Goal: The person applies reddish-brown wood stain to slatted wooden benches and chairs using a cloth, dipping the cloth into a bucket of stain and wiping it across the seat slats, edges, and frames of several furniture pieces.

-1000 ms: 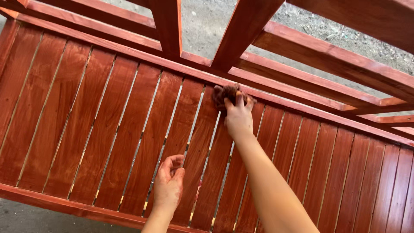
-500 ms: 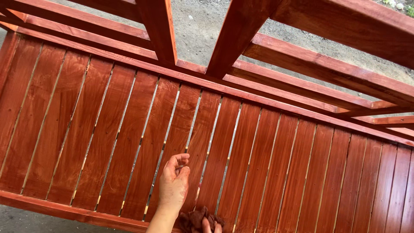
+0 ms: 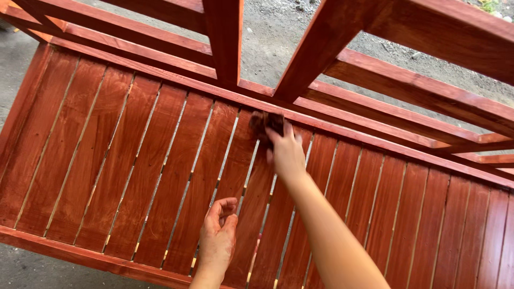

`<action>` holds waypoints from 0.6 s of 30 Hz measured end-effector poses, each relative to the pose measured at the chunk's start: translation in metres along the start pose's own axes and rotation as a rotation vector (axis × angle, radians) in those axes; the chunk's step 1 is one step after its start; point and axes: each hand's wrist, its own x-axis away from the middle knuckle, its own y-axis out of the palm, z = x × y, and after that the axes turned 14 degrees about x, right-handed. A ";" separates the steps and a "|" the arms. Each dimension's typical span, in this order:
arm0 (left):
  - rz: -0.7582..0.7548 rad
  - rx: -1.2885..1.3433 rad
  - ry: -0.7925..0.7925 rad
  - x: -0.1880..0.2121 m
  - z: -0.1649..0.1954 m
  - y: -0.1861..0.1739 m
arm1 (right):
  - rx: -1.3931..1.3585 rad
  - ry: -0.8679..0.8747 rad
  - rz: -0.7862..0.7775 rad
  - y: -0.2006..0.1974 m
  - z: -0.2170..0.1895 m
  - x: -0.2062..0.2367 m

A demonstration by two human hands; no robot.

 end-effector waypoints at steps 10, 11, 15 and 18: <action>0.132 -0.065 -0.198 0.015 0.021 -0.041 | 0.131 -0.112 0.028 0.038 -0.009 0.034; 0.121 -0.063 -0.173 0.014 0.024 -0.042 | 0.099 -0.121 0.046 0.040 -0.016 0.059; 0.043 -0.002 -0.077 0.006 0.027 -0.042 | 0.097 -0.087 -0.106 0.068 -0.055 0.183; -0.003 0.008 -0.079 0.001 0.021 -0.046 | 0.064 -0.100 -0.119 0.099 -0.075 0.285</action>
